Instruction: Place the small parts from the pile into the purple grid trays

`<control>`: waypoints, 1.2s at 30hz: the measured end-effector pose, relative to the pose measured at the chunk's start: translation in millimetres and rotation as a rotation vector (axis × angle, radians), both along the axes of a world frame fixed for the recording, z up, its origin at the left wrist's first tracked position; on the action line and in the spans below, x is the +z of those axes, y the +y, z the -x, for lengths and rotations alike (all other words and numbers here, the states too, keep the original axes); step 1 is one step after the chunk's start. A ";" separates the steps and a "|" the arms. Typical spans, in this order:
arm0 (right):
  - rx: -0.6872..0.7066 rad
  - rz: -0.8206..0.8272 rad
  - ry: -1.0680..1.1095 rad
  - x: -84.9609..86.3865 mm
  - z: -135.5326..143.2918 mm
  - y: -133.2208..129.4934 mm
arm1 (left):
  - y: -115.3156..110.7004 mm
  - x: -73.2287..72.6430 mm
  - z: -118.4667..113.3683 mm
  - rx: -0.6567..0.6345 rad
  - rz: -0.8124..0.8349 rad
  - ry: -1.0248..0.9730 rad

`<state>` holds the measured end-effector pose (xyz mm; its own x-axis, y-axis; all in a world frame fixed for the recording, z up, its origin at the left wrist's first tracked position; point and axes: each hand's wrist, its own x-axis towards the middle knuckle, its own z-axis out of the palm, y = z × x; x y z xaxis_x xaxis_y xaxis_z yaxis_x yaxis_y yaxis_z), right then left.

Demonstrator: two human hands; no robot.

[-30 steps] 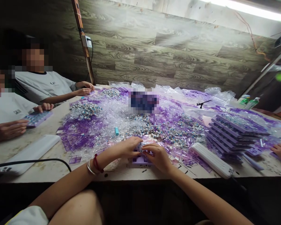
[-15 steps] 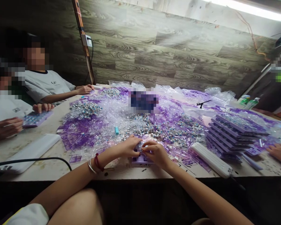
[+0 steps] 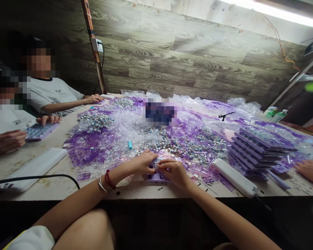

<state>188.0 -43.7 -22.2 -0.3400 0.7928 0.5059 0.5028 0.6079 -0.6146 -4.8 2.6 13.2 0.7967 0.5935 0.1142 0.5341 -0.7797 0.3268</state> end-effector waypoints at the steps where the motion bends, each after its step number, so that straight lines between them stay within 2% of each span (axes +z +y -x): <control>1: -0.004 0.000 -0.004 0.8 0.6 -0.9 | -0.2 0.2 -0.2 0.004 0.001 0.007; 9: 0.001 -0.123 -0.223 19.2 2.3 4.1 | 0.3 -1.9 -1.4 0.002 -0.023 -0.016; 12: -0.013 -0.132 -0.227 21.1 -2.0 10.0 | -0.5 -2.8 -1.0 0.024 -0.045 -0.053; 15: -0.023 -0.086 -0.174 22.8 -6.6 12.0 | -0.6 -3.7 -2.1 0.013 -0.049 -0.103; 21: 0.012 0.097 -0.116 32.8 -10.0 7.3 | 3.0 -15.2 -4.7 -0.070 0.099 -0.281; 26: 0.023 0.196 -0.045 37.5 -9.4 8.7 | 1.1 -17.6 -6.4 -0.080 0.119 -0.351; 31: -0.034 0.232 -0.083 45.3 -6.9 10.1 | -2.9 -12.4 -8.4 -0.100 0.110 -0.418; 36: -0.203 0.188 -0.224 55.3 -4.1 6.2 | -7.1 -6.9 -9.5 -0.142 0.078 -0.485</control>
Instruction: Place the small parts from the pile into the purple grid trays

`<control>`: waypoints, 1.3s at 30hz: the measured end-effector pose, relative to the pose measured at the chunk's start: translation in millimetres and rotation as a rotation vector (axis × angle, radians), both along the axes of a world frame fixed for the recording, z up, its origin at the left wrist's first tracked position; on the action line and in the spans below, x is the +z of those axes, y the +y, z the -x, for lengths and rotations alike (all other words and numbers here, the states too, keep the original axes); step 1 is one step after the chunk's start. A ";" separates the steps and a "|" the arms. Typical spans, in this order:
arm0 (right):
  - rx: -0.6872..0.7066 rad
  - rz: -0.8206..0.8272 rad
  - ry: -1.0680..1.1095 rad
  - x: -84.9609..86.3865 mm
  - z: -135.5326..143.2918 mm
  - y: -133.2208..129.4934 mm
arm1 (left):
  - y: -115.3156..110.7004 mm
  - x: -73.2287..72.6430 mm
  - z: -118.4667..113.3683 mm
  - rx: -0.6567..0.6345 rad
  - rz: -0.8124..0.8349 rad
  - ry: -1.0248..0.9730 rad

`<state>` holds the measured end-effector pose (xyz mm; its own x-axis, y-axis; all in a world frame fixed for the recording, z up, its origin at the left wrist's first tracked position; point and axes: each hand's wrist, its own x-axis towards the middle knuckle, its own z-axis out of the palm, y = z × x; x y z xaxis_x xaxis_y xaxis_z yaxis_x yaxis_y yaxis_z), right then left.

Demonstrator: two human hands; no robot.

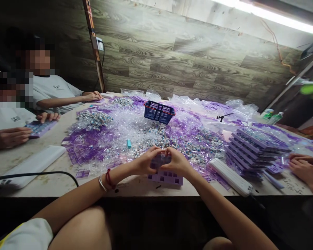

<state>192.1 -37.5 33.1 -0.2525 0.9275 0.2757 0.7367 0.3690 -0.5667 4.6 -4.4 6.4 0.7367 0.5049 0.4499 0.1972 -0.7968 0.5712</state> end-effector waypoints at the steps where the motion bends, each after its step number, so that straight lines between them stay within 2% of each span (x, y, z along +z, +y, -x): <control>1: -0.022 -0.001 -0.004 2.4 0.2 -1.3 | -1.1 1.3 0.0 -0.012 -0.011 -0.006; 6: 0.046 0.059 -0.076 14.6 -0.1 -6.4 | -6.8 7.6 1.2 -0.061 -0.050 -0.012; 10: 0.063 0.091 -0.115 15.3 -1.3 -5.6 | -6.6 9.4 3.8 -0.087 0.001 -0.045; 13: -0.020 0.055 -0.151 11.4 -1.2 -4.3 | -2.5 7.5 6.9 -0.032 0.220 -0.025; 15: -0.065 0.051 -0.190 9.3 -0.1 -4.5 | 0.1 6.0 8.8 -0.055 0.409 0.017; 17: -0.075 0.056 -0.205 8.8 1.5 -5.9 | 1.3 4.9 9.6 -0.094 0.494 0.032; 23: -0.123 0.060 -0.288 15.8 6.5 -14.4 | -0.7 2.5 8.4 -0.049 0.332 -0.014; 29: -0.154 0.129 -0.381 25.2 11.6 -19.6 | -1.2 3.4 9.5 -0.093 0.341 -0.028; 39: -0.198 0.162 -0.407 27.5 16.9 -20.5 | -2.7 8.0 12.8 -0.106 0.289 0.002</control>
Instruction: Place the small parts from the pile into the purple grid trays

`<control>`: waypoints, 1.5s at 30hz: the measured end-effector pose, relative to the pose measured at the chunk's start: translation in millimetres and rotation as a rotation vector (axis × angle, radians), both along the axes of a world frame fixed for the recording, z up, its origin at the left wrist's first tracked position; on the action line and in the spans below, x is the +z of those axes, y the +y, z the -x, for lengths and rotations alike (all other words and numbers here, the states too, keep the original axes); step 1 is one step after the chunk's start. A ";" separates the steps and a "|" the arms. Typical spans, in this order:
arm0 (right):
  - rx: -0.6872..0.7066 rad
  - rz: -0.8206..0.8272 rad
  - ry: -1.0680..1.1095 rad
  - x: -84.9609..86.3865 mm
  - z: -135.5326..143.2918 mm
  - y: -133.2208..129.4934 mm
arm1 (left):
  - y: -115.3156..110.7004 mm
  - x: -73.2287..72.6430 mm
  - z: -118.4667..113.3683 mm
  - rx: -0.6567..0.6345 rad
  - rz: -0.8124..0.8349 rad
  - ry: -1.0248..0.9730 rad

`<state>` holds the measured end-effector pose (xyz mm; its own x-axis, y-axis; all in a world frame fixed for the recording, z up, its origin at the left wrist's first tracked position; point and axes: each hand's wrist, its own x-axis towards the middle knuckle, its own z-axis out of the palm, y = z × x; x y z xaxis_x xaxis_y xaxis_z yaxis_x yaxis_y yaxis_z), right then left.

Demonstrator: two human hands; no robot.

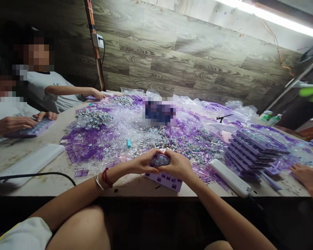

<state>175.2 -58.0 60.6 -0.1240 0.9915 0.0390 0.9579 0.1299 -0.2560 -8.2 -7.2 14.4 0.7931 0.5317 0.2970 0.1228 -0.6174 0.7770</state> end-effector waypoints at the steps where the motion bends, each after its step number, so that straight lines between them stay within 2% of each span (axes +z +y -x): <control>1: -0.001 0.009 0.001 0.8 0.9 0.4 | -0.5 0.2 0.9 0.000 -0.006 0.004; 8: 0.002 0.021 0.008 5.9 11.3 -0.8 | -3.7 0.0 9.0 0.029 -0.036 0.017; 11: 0.014 0.015 0.005 4.1 13.7 0.6 | -0.9 -1.8 10.8 0.031 0.005 0.000; 13: 0.018 0.018 0.006 1.0 13.5 3.5 | 2.6 -2.3 11.3 0.011 0.103 -0.029; 18: 0.103 0.042 0.080 -10.0 6.4 11.2 | 8.3 -1.6 11.4 -0.060 0.492 -0.095; 22: 0.169 0.044 0.155 -15.7 -1.3 9.6 | 6.0 -6.1 9.3 -0.030 0.553 -0.130; 30: 0.184 0.028 0.178 -13.5 -7.0 5.3 | 3.4 -21.0 2.8 0.034 0.735 -0.150; 35: 0.179 0.143 0.218 -12.3 -7.8 8.6 | -2.6 -21.6 4.0 -0.021 0.764 -0.168; 40: 0.188 0.150 0.186 -10.7 -6.8 8.9 | -5.1 -21.7 4.9 -0.047 0.767 -0.196; 45: 0.196 0.155 0.143 -7.4 -4.7 8.5 | -0.5 -23.7 5.6 -0.059 0.704 -0.164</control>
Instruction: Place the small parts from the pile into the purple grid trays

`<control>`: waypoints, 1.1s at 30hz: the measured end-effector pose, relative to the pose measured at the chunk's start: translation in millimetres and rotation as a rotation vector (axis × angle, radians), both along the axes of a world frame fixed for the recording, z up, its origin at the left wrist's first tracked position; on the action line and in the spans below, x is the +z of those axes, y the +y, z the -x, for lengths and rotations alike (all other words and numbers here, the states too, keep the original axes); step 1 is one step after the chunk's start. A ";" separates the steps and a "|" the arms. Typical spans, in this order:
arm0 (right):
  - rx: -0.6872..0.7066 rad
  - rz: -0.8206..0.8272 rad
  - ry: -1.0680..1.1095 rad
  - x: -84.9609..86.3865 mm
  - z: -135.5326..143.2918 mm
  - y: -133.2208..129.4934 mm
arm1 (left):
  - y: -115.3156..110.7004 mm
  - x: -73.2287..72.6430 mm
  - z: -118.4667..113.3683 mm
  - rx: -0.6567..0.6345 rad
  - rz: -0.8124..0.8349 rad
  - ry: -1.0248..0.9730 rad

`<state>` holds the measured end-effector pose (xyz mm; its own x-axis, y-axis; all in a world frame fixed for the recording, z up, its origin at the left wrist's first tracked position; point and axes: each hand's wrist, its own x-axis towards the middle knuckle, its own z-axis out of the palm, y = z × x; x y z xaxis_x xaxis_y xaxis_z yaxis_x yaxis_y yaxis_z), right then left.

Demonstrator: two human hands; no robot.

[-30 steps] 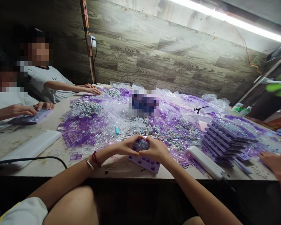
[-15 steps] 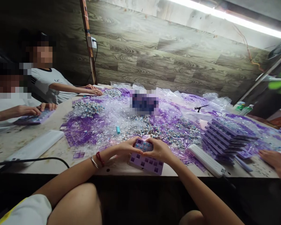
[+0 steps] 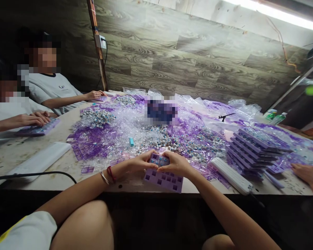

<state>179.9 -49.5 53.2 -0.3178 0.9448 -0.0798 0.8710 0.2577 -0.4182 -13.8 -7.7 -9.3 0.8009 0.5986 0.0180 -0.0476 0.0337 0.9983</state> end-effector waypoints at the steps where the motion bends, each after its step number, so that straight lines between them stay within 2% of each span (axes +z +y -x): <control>1: 0.007 -0.004 -0.005 0.4 0.3 0.2 | 0.5 0.0 0.1 0.006 -0.022 0.008; 6: 0.017 -0.044 0.030 -6.7 -3.6 2.9 | 1.9 2.1 -2.1 0.060 -0.064 0.068; 11: -0.003 -0.077 0.399 -24.2 -22.1 11.0 | 8.4 6.5 -3.2 0.120 -0.039 0.151; 14: -0.100 -0.222 0.459 -28.5 -35.6 18.5 | 12.8 8.4 0.7 0.173 -0.183 0.256; 16: -0.170 -0.307 0.405 -29.2 -42.1 23.3 | 13.2 9.1 3.6 0.209 -0.394 0.363; 19: -0.241 -0.352 0.277 -30.1 -45.2 29.2 | 9.5 9.6 5.0 0.254 -0.766 0.494; 23: -0.281 -0.332 0.086 -30.4 -38.1 34.9 | 2.4 11.4 2.0 0.194 -1.099 0.537; 27: -0.313 -0.340 -0.080 -31.8 -27.0 42.7 | 0.2 15.3 0.4 0.104 -1.194 0.494; 33: -0.311 -0.328 -0.229 -46.2 -21.3 57.8 | 1.5 17.2 4.1 0.039 -1.126 0.331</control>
